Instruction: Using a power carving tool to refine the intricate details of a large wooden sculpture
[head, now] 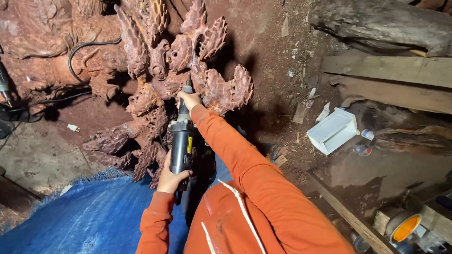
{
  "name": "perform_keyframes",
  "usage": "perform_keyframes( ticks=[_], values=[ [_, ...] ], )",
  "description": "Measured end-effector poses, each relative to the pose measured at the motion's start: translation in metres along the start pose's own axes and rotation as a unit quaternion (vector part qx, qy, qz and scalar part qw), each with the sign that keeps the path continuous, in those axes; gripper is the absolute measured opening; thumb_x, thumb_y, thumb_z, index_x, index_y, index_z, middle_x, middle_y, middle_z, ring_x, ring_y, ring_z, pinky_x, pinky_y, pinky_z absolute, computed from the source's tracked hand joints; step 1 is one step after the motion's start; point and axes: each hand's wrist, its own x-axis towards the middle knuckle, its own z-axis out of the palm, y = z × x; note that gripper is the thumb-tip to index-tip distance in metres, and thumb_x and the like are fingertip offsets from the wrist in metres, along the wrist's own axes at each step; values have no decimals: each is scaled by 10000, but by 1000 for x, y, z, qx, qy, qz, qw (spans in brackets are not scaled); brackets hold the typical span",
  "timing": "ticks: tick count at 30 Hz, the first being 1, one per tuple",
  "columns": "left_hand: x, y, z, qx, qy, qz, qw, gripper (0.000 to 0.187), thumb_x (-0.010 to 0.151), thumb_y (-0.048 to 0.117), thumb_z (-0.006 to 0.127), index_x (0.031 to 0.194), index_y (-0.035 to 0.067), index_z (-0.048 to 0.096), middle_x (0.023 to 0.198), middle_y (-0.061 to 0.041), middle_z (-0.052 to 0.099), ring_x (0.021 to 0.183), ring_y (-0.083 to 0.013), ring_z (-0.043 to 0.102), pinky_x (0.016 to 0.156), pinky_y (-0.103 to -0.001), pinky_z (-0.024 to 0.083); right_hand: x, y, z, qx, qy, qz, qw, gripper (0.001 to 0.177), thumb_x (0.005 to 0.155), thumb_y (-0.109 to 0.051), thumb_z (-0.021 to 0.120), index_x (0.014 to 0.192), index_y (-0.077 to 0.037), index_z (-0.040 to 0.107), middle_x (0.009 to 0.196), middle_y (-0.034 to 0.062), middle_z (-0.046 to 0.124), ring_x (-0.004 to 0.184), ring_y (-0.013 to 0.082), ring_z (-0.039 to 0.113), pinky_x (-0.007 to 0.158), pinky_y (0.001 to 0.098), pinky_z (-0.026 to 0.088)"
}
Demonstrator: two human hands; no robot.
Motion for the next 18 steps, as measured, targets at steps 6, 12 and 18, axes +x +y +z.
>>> perform_keyframes(
  ticks=[6,12,18],
  values=[
    [-12,19,-16,36,12,6,999,1147,582,278,887,1578,417,335,1358,-228,579,1200,-376,613,1005,-440,461,-35,-17,8,27,-31,-38,998,236,646,-159,802,681,35,671,609,185,674,537,286,712,487,431,611],
    [-10,3,3,-1,-2,-9,1000,1209,507,334,930,1558,430,340,1373,-211,576,1215,-349,612,1011,-400,483,3,2,0,-17,-8,-5,1000,905,617,-83,844,1343,74,327,905,281,640,729,384,712,641,575,685],
    [-6,16,-17,29,8,16,999,1127,610,263,877,1584,410,331,1372,-235,569,1205,-384,607,1010,-444,450,-45,-24,7,40,-33,-44,998,208,687,-123,765,695,48,647,596,180,640,516,290,683,494,446,585]
  ],
)
